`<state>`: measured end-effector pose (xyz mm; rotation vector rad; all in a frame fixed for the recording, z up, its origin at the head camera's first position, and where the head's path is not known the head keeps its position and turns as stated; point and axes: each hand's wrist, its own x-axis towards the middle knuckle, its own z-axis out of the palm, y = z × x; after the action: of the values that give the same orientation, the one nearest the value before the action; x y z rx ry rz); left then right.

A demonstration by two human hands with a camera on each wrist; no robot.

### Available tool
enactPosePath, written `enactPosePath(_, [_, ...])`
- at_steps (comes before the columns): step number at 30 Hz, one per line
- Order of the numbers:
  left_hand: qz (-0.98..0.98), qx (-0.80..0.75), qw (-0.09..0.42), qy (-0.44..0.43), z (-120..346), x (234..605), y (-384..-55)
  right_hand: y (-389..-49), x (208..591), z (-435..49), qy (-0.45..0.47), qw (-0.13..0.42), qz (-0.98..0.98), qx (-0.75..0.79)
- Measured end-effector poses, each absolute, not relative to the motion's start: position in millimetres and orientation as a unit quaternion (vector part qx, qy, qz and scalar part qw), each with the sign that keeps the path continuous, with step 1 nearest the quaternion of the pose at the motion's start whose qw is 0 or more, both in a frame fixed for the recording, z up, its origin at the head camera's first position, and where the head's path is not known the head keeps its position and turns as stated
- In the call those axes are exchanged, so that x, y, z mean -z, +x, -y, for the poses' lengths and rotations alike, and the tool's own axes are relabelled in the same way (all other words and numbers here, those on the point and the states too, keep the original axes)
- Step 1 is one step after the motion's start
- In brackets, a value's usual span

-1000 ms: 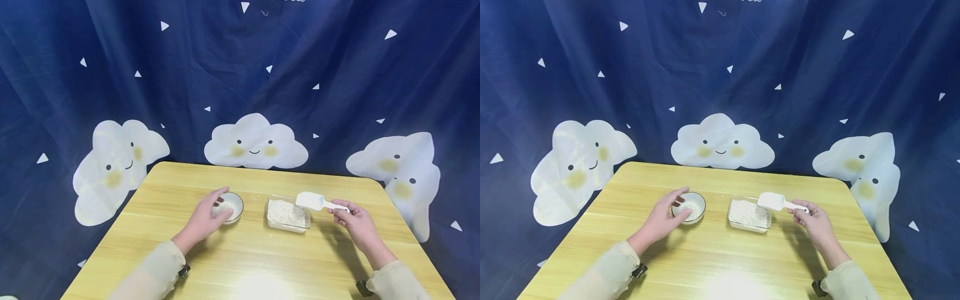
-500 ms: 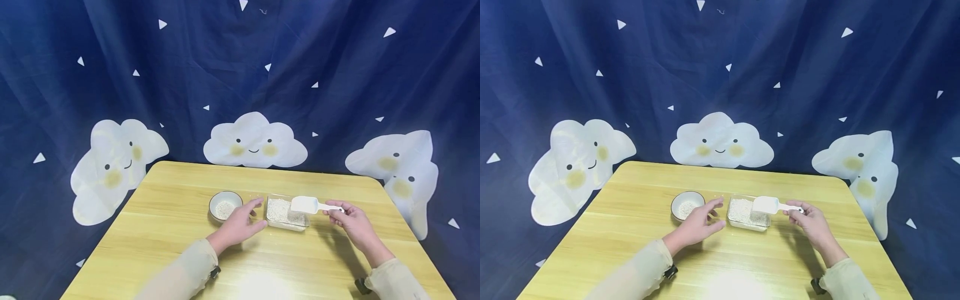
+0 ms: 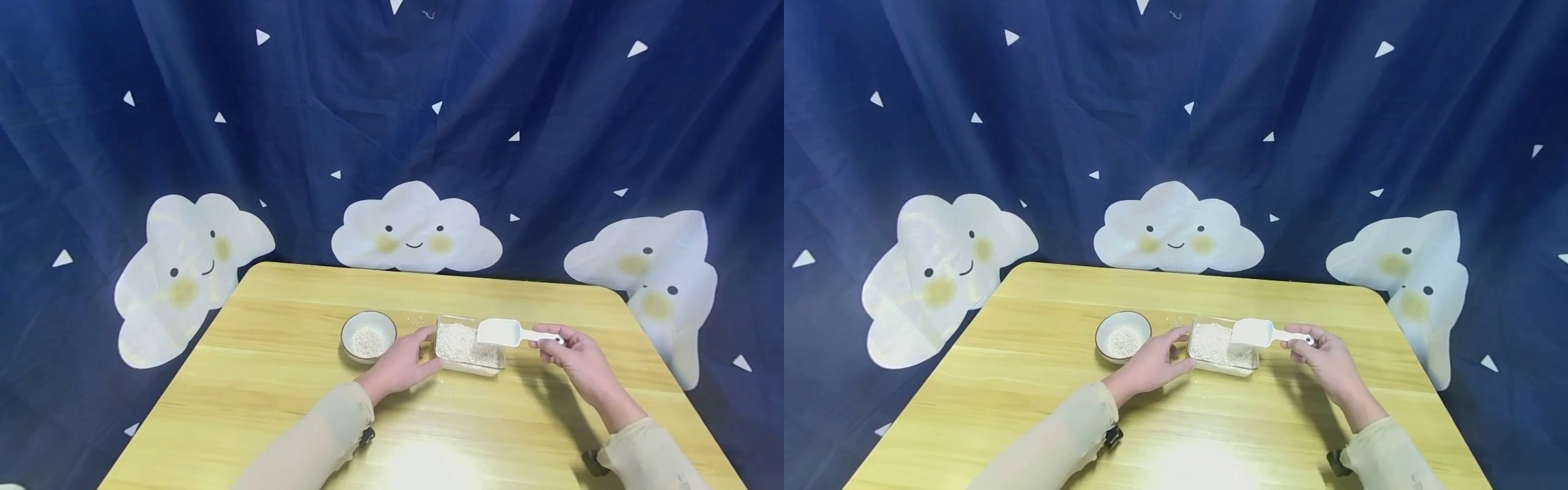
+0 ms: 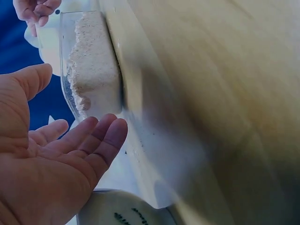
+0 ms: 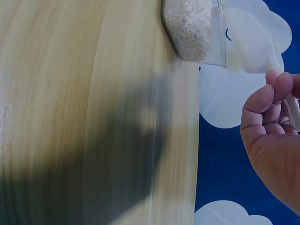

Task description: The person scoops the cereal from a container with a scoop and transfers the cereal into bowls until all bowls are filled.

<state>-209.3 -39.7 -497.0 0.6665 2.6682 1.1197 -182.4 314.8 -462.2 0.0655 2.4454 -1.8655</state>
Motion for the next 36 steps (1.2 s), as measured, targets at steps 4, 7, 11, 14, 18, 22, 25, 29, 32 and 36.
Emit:
enactPosePath(4, [-0.894,-0.378,0.087,0.224,39,501,-212,-182,463,-315,0.02,0.037,-0.798,0.601])
enactPosePath(7, [-0.891,-0.383,0.089,0.228,38,503,-214,-183,464,-315,0.018,0.035,-0.799,0.6])
enactPosePath(11, [-0.888,-0.386,0.095,0.23,38,505,-215,-182,464,-313,0.015,0.032,-0.797,0.603])
enactPosePath(14, [-0.886,-0.391,0.1,0.228,38,507,-216,-182,465,-312,0.015,0.031,-0.792,0.61])
enactPosePath(18, [-0.883,-0.396,0.106,0.226,38,508,-217,-182,466,-311,0.009,0.03,-0.789,0.613])
enactPosePath(22, [-0.885,-0.394,0.107,0.224,37,508,-217,-183,467,-311,0.003,0.027,-0.797,0.604])
enactPosePath(25, [-0.886,-0.394,0.107,0.22,37,508,-218,-184,466,-311,0.001,0.022,-0.804,0.594])
enactPosePath(29, [-0.889,-0.391,0.106,0.214,37,508,-218,-187,463,-310,-0.009,0.02,-0.82,0.572])
enactPosePath(32, [-0.89,-0.389,0.105,0.212,37,508,-219,-189,460,-309,-0.015,0.014,-0.839,0.544])
enactPosePath(36, [-0.89,-0.389,0.103,0.215,37,509,-220,-192,454,-305,-0.03,-0.006,-0.875,0.484])
